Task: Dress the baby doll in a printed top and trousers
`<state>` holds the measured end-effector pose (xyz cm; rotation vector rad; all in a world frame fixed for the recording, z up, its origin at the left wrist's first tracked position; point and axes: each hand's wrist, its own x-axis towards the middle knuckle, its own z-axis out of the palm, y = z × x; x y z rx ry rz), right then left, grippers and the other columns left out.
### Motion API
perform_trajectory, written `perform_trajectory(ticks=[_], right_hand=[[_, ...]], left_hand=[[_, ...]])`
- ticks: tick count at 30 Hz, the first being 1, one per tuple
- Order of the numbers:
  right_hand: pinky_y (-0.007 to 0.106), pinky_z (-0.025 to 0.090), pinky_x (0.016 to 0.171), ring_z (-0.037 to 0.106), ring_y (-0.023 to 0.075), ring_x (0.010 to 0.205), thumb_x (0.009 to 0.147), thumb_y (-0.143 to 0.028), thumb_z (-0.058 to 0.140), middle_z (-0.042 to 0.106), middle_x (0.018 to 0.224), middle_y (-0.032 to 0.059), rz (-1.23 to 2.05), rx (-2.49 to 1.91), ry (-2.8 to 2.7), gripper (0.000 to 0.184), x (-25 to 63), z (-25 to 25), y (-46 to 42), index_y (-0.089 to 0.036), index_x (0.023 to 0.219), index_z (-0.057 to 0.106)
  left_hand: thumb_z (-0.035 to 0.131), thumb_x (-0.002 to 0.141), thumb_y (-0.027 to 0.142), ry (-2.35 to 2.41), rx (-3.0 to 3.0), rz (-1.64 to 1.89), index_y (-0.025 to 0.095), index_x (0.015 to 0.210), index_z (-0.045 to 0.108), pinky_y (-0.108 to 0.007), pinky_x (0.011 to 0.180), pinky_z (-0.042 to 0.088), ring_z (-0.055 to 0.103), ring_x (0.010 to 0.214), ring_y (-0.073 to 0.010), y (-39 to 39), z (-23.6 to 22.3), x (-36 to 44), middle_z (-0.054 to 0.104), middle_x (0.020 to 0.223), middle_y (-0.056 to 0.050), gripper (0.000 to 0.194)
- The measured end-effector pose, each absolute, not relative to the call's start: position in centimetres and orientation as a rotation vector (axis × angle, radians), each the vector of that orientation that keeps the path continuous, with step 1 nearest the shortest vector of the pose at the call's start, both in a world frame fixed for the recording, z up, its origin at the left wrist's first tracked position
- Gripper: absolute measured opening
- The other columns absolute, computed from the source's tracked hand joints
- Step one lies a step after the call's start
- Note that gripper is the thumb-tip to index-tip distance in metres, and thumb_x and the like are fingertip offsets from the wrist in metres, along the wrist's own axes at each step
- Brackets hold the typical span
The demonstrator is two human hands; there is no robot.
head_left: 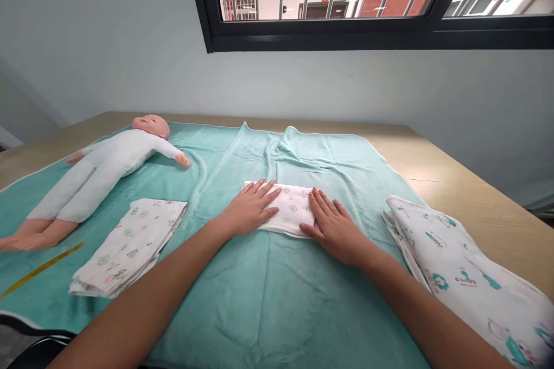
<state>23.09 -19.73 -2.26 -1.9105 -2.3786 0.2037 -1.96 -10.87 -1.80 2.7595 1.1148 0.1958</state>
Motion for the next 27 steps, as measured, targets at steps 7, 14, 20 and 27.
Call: perform_trajectory(ticks=[7,14,20,27], right_hand=[[0.046,0.03,0.116,0.037,0.0306,0.142,0.095,-0.06,0.037,0.041,0.154,0.0155,0.32,-1.908,-2.017,0.073,24.1,-2.7,-18.7,-0.01,0.148,0.042],[0.04,0.046,0.087,0.06,0.0296,0.102,0.088,-0.055,0.052,0.067,0.11,0.0132,0.292,-1.99,-1.75,0.05,24.7,-2.1,-15.4,-0.015,0.116,0.065],[0.029,0.043,0.063,0.058,0.0189,0.074,0.076,-0.05,0.067,0.063,0.083,0.0034,0.599,-1.955,-1.66,0.033,23.7,0.3,-13.4,-0.018,0.085,0.06],[0.03,0.052,0.061,0.066,0.022,0.078,0.072,-0.055,0.076,0.068,0.088,0.0037,1.118,-1.503,-1.301,0.046,22.3,1.7,-16.6,-0.021,0.101,0.063]], left_hand=[[0.031,0.1,0.051,1.507,2.509,0.343,0.017,0.151,0.037,-0.047,0.119,0.023,0.023,0.149,-0.0285,-10.1,-1.6,-2.8,0.03,0.161,-0.012,0.062],[0.054,0.088,0.049,1.718,1.908,0.631,0.013,0.138,0.051,-0.034,0.09,0.047,0.063,0.109,-0.0275,-8.8,0.6,-3.5,0.067,0.122,-0.015,0.062],[0.071,0.07,0.032,1.528,1.935,0.639,0.016,0.087,0.068,-0.028,0.082,0.046,0.063,0.097,-0.0237,-8.0,1.1,-3.5,0.07,0.101,-0.007,0.023],[0.071,0.069,0.044,1.418,1.871,0.659,0.017,0.094,0.063,-0.028,0.072,0.045,0.061,0.087,-0.0213,-7.9,0.9,-5.4,0.068,0.098,-0.005,0.038]])
